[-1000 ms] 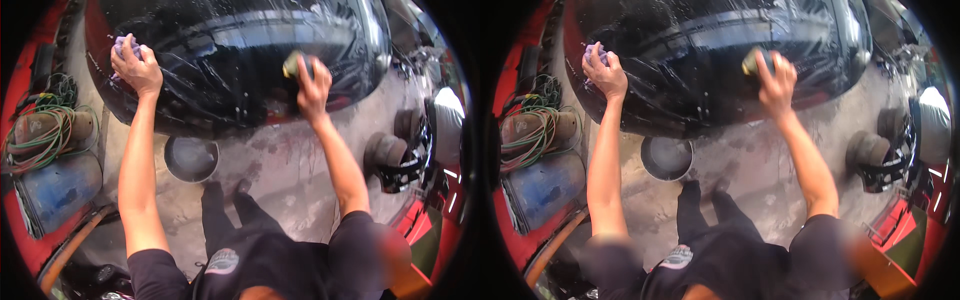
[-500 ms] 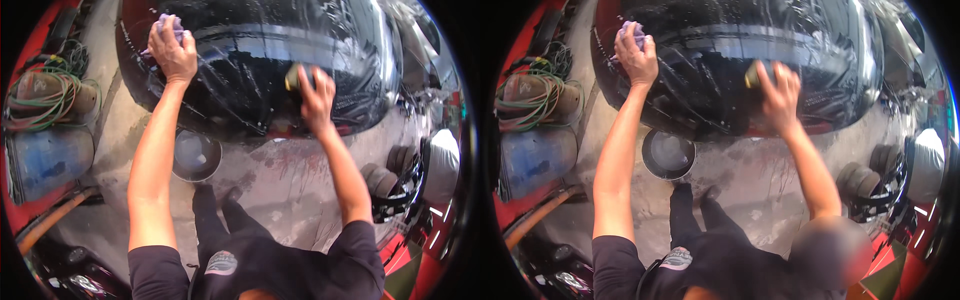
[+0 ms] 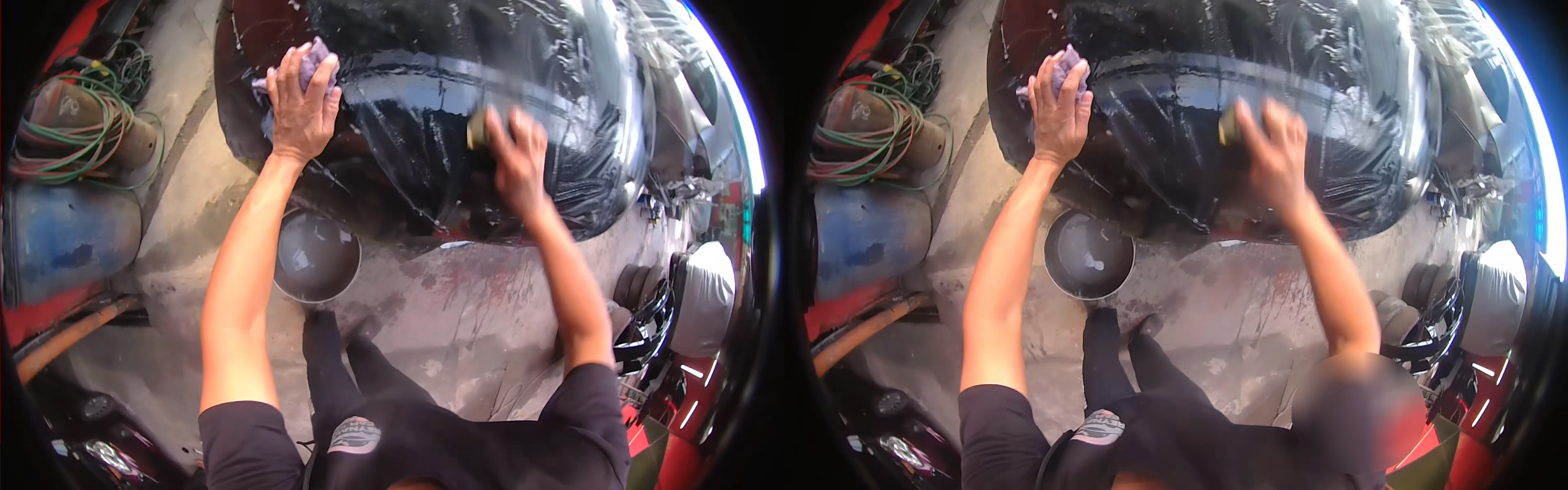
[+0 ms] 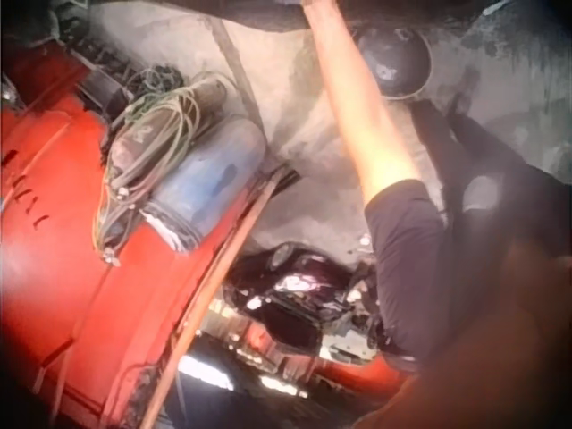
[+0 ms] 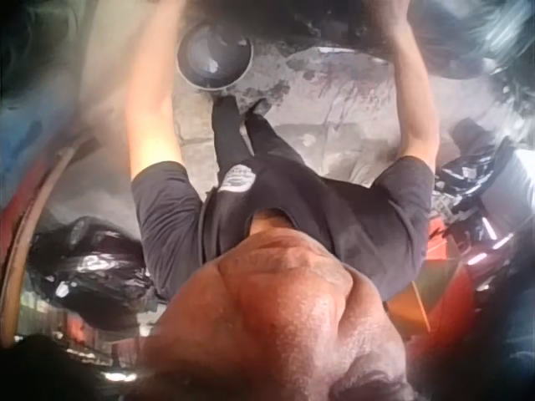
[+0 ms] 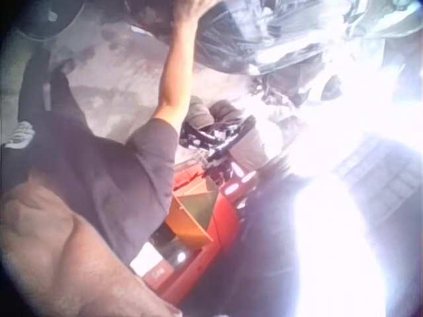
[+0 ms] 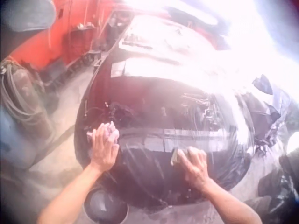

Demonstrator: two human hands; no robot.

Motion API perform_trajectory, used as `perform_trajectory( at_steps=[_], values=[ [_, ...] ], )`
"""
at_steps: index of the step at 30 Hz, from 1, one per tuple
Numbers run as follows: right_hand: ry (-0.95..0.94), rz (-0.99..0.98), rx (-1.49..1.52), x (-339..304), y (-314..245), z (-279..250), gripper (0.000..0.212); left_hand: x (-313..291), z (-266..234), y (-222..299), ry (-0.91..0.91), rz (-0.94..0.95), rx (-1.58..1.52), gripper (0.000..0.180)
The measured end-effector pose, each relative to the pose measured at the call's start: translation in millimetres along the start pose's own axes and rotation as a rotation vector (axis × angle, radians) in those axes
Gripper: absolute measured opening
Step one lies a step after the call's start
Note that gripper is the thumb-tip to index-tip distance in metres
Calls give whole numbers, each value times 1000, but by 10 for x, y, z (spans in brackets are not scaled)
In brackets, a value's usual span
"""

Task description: The person scrubs the hood of a black car using a yellow sponge and a purple cloth. They repeatedly dip the sponge into a bucket of water and wipe the surface, occasionally using the cloth to wipe away residue. The car is partially covered with plastic sheeting.

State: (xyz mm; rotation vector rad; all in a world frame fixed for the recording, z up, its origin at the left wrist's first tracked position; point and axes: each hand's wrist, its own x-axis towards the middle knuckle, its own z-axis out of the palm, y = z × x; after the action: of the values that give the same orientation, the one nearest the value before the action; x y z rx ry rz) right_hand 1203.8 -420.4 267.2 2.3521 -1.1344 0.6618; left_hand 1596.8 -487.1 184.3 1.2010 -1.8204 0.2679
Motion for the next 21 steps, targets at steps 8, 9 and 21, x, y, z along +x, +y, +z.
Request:
perform_trajectory(
  at_steps=[8, 9, 21],
  values=[
    [15, 119, -1, 276, 33, 182, 69, -201, -121, 122, -98, -48, 56, 56],
    [-3, 148, -38, -203, -155, 32, 66, -237, -163, 66, -108, -43, 79, 58],
    [-19, 155, -57, 1498, 286, 629, 62, -259, -32, 134, -74, -29, 50, 60]
  ],
)
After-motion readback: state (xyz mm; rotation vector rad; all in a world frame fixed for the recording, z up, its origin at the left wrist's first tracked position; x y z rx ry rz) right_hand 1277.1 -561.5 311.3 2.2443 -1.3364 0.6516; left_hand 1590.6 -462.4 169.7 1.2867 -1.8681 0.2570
